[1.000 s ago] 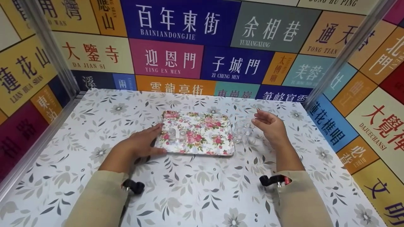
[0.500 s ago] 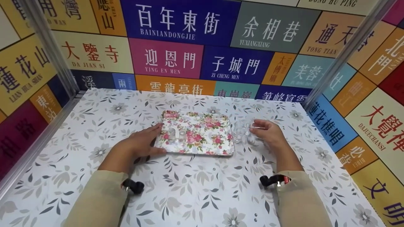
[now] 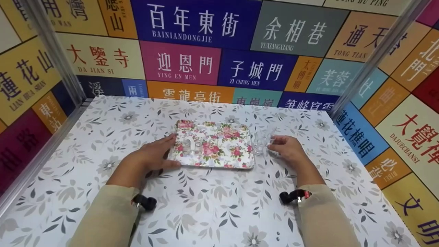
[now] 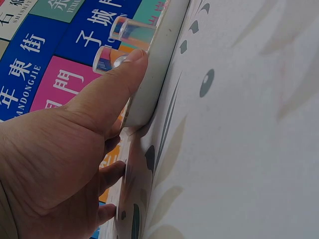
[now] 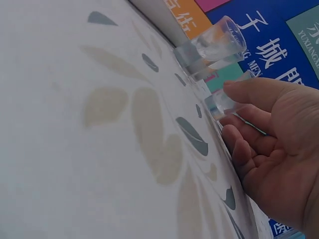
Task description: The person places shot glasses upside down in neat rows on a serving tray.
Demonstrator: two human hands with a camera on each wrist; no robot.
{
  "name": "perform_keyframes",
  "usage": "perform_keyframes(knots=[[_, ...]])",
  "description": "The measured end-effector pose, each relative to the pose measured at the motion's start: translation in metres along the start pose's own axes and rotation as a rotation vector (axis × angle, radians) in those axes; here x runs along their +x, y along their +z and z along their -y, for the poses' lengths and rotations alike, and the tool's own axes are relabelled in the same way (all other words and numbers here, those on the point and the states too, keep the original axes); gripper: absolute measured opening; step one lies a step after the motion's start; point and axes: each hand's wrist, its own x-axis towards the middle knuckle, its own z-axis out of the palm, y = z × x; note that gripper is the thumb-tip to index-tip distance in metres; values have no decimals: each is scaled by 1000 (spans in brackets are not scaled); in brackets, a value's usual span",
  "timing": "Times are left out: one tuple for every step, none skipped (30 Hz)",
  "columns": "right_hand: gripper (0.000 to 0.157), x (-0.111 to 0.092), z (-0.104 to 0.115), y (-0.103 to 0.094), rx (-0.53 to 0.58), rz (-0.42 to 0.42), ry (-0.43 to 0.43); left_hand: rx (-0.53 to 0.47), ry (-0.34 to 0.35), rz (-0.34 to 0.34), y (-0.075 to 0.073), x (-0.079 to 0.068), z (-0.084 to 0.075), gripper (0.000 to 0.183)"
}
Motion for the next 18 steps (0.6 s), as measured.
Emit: perform_keyframes(knots=[[50,1,-1,1,-14,-2,-2,3,0,-1,0,0,0,106],[49,1,-1,1,-40,-4,-5,4,-1,0,1,0,0,106],[48,2,-2,1,-64,-5,-7,7,-2,1,1,1,0,105],[47,3,-2,1,-87,-4,-11,10,-4,2,1,1,0,106],[47,3,-3,1,-108,-6,-13,14,-5,3,1,1,0,106],[46,4,-3,1,-124,-9,-14,17,-5,3,1,1,0,106],[46,4,-3,1,-141,-13,-18,19,-8,5,1,2,0,106],[46,4,-4,1,-158,-13,-21,21,-11,6,1,2,0,106],[48,4,-3,1,-158,-14,-22,22,-13,6,1,3,1,106],[49,3,-3,1,-154,-15,-23,23,-13,6,2,3,1,106],[50,2,-2,1,-143,-19,-20,24,-14,6,2,4,1,106],[50,1,-1,0,-129,-21,-17,24,-15,6,2,4,1,107],[50,0,0,0,-102,-20,-10,25,-15,6,2,5,1,107],[50,-1,1,-1,-74,-21,0,25,-14,6,2,5,1,107],[49,-2,2,-1,-39,-27,13,26,-14,8,2,4,1,107],[47,-3,3,-2,-7,-32,24,23,-14,9,1,4,1,107],[46,-4,4,-3,25,-39,36,20,-13,10,1,4,0,107],[45,-4,4,-4,56,-43,46,22,-12,12,1,4,0,107]])
